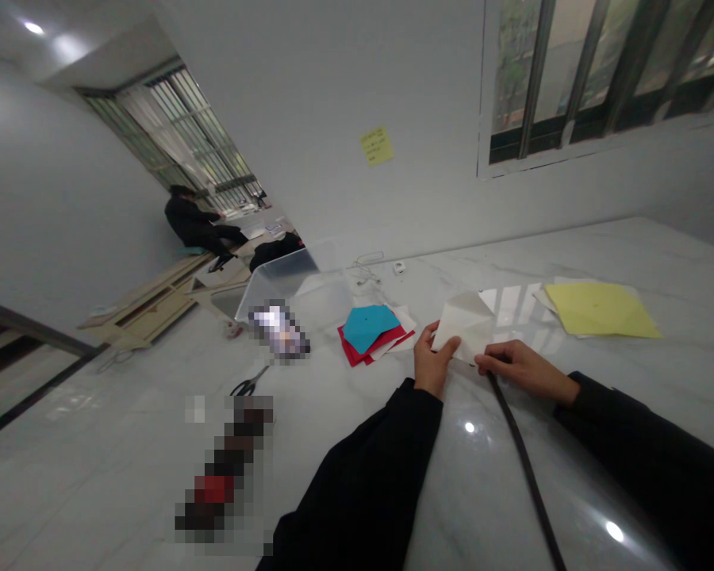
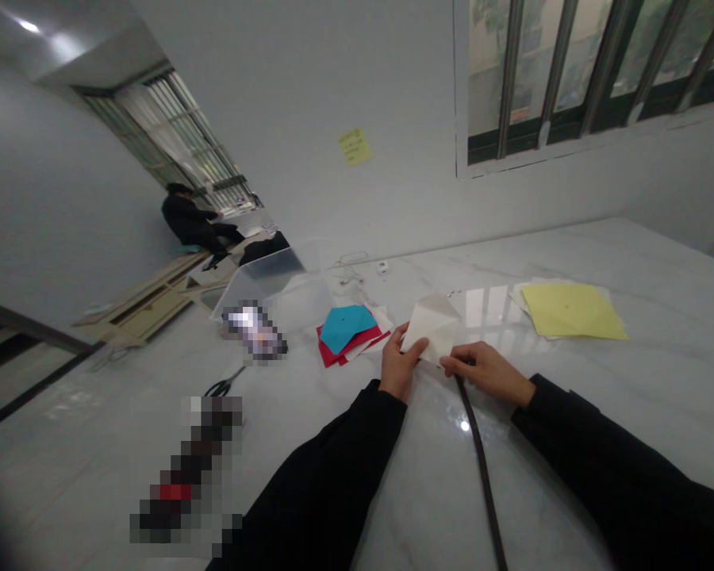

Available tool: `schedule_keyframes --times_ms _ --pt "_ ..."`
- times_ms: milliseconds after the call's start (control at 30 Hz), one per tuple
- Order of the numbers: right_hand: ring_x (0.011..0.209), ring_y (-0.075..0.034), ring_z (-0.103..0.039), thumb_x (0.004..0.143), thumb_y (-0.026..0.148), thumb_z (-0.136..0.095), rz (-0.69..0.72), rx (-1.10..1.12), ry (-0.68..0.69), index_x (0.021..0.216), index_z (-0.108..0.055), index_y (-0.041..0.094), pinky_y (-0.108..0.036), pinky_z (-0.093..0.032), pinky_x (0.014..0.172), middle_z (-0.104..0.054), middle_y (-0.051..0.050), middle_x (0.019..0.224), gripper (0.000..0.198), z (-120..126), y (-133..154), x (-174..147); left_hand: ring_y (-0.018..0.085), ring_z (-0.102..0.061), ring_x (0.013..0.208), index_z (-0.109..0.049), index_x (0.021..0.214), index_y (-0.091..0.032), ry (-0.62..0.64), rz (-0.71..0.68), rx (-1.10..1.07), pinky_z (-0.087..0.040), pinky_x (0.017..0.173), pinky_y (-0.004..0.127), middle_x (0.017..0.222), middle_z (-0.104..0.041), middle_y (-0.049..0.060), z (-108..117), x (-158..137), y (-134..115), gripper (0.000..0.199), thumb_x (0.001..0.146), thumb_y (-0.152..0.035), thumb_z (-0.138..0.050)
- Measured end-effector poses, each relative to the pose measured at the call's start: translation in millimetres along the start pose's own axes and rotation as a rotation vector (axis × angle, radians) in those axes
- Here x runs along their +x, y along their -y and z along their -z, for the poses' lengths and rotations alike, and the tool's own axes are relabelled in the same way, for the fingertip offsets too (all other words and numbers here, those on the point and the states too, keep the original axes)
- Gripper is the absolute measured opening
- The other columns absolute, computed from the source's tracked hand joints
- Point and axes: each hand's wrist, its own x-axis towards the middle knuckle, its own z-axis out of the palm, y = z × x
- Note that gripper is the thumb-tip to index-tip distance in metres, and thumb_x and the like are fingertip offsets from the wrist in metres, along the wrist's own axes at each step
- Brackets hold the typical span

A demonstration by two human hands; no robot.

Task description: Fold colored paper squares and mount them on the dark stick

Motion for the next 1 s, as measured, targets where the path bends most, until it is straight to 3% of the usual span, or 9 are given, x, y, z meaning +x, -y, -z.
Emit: schedule_keyframes --times_ms 167,367,1000 --pt "0.061 -0.015 -0.050 0.090 0.056 -0.050 -0.006 -0.045 -0.037 0.071 -0.069 0.017 -0.029 -0.039 0.061 -0.060 -0.001 0.063 0.047 -1.2 -1.9 1.0 0.018 -0.067 0.081 -0.062 0.114 -0.018 -0.021 0.016 -0.015 -0.054 0.071 0.028 0.103 -0.071 0.008 -0.5 1.0 0.4 0.054 0.065 -0.030 -0.081" --pt "0.069 -0.018 -0.057 0.084 0.056 -0.061 -0.024 0.072 -0.008 0.080 -0.068 0.017 -0.030 -0.042 0.064 -0.066 -0.003 0.075 0.040 -3.6 5.0 -0.9 0.019 -0.067 0.084 -0.063 0.112 -0.018 -0.021 0.033 -0.042 -0.054 0.076 0.031 0.104 -0.072 0.009 -0.9 -0.5 -1.8 0.055 0.063 -0.031 -0.082" --pt "0.062 -0.015 -0.051 0.089 0.053 -0.054 0.018 -0.011 -0.060 0.069 -0.065 0.017 -0.028 -0.038 0.061 -0.061 -0.001 0.064 0.042 -3.7 2.9 -0.7 0.020 -0.067 0.080 -0.068 0.100 -0.014 0.017 0.054 -0.027 -0.054 0.072 0.031 0.094 -0.072 0.008 -0.3 -1.2 -3.3 0.042 0.066 -0.037 -0.080"
